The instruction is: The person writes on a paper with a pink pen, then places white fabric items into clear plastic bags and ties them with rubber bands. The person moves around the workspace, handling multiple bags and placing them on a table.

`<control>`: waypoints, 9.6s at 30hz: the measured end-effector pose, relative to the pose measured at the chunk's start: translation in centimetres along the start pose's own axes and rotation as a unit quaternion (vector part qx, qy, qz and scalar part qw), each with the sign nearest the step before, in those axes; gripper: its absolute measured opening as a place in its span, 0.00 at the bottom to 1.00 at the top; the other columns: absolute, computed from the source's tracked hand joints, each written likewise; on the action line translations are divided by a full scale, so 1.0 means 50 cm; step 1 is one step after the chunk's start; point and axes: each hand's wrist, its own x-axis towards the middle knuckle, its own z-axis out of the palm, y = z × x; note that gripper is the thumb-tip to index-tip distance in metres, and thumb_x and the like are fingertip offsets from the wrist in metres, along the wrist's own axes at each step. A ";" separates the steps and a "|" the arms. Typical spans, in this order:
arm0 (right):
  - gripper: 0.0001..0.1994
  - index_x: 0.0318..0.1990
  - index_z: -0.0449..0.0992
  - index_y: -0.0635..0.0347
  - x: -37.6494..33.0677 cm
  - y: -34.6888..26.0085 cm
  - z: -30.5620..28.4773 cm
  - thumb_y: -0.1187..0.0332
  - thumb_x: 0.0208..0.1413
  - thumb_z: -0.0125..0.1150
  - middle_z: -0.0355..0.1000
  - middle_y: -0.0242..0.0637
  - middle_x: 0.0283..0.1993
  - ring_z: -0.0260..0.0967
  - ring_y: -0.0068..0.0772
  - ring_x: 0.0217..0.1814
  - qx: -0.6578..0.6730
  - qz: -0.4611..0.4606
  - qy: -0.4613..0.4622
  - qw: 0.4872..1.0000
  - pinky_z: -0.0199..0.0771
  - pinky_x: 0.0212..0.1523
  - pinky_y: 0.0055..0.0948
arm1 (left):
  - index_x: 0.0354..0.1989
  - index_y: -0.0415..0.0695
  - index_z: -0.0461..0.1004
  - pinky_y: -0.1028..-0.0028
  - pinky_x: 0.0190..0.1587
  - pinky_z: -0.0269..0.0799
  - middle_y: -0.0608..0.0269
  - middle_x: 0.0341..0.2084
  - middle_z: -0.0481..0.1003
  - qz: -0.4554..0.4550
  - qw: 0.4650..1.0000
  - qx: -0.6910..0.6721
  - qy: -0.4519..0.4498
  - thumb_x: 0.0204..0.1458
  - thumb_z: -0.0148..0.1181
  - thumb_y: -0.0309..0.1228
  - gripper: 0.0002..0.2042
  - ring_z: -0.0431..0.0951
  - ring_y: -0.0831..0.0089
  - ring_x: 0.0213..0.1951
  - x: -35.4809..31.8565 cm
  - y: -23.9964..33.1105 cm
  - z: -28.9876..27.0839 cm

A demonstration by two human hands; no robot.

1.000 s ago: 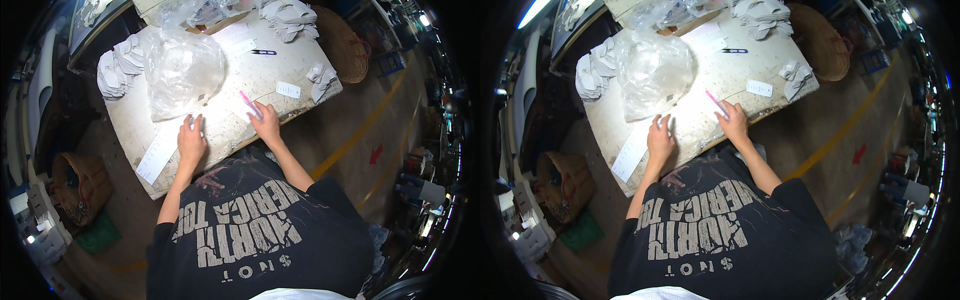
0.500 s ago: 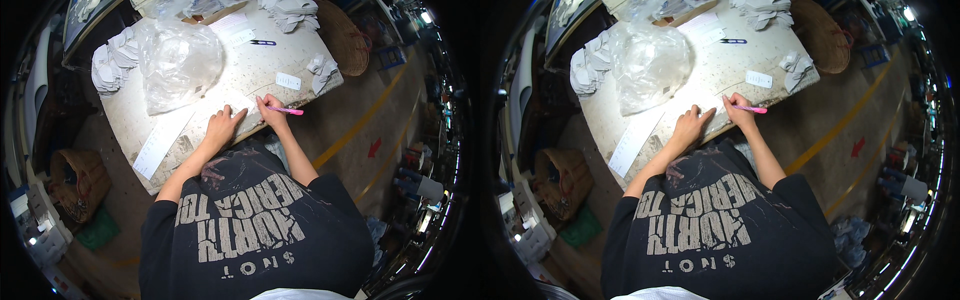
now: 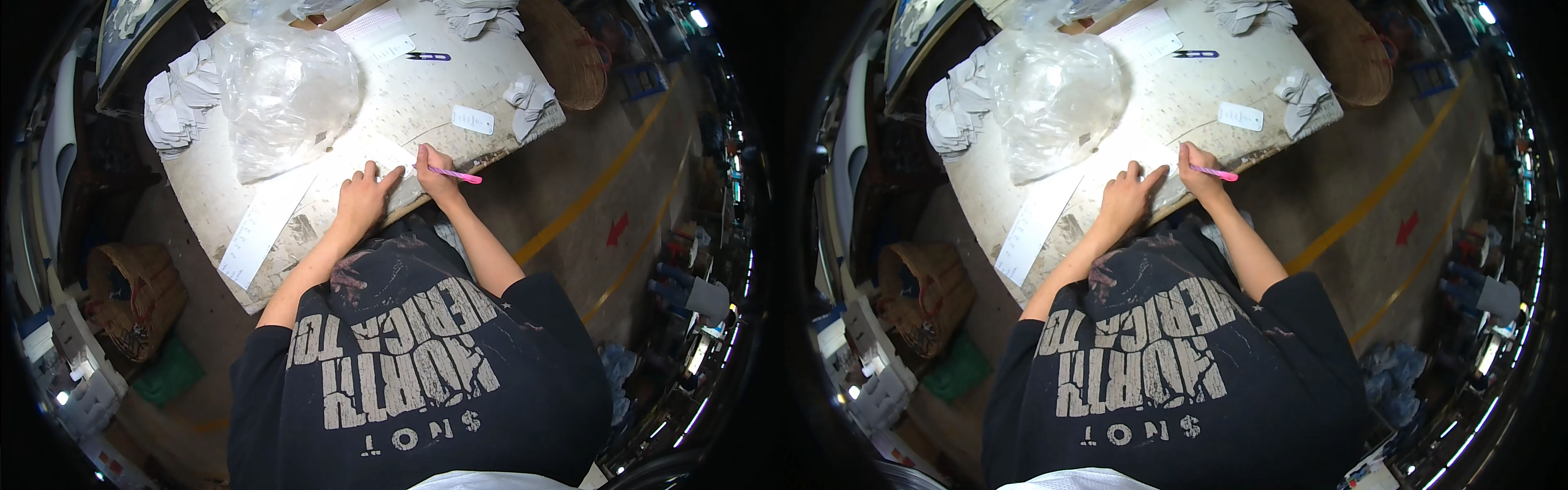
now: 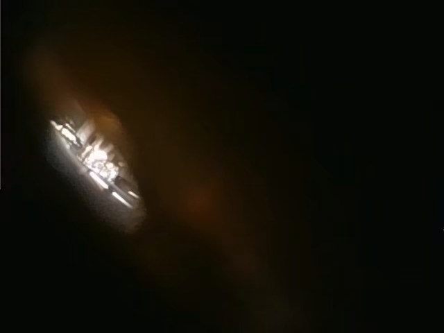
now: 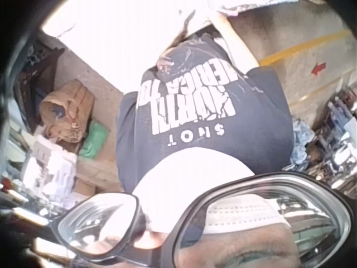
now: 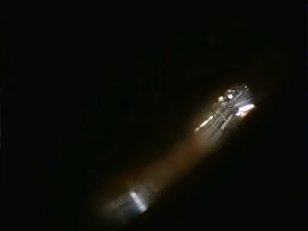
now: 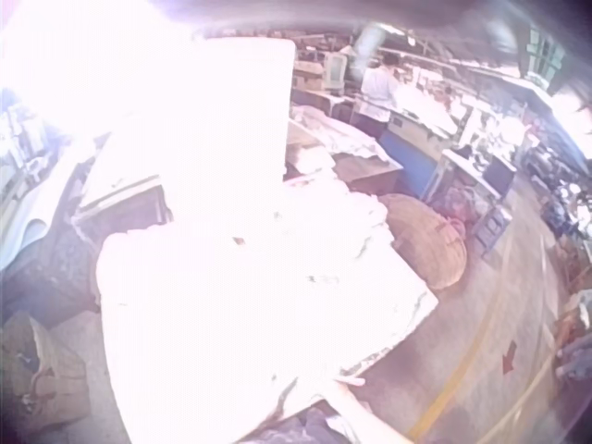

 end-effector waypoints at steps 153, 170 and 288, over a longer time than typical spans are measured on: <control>0.17 0.27 0.71 0.62 -0.037 -0.064 0.068 0.67 0.71 0.49 0.72 0.49 0.21 0.74 0.56 0.25 0.080 -0.020 0.024 0.996 0.71 0.28 0.47 | 0.56 0.48 0.75 0.55 0.41 0.76 0.44 0.37 0.71 -0.036 0.981 -0.170 0.083 0.45 0.66 0.21 0.26 0.77 0.45 0.38 -0.032 -0.044 0.000; 0.27 0.23 0.71 0.64 -0.030 -0.030 0.079 0.60 0.77 0.42 0.69 0.38 0.17 0.70 0.34 0.21 0.144 0.030 0.089 0.985 0.71 0.27 0.36 | 0.45 0.44 0.76 0.55 0.38 0.74 0.48 0.36 0.71 -0.004 0.981 -0.108 0.160 0.49 0.65 0.22 0.14 0.76 0.49 0.36 -0.041 -0.060 0.017; 0.18 0.33 0.76 0.63 -0.007 0.003 0.001 0.61 0.72 0.50 0.74 0.48 0.24 0.75 0.53 0.27 0.069 0.011 -0.016 0.997 0.73 0.31 0.43 | 0.59 0.70 0.76 0.61 0.42 0.71 0.56 0.41 0.73 -0.001 0.998 0.031 0.046 0.58 0.57 0.33 0.20 0.77 0.58 0.41 0.009 0.006 -0.003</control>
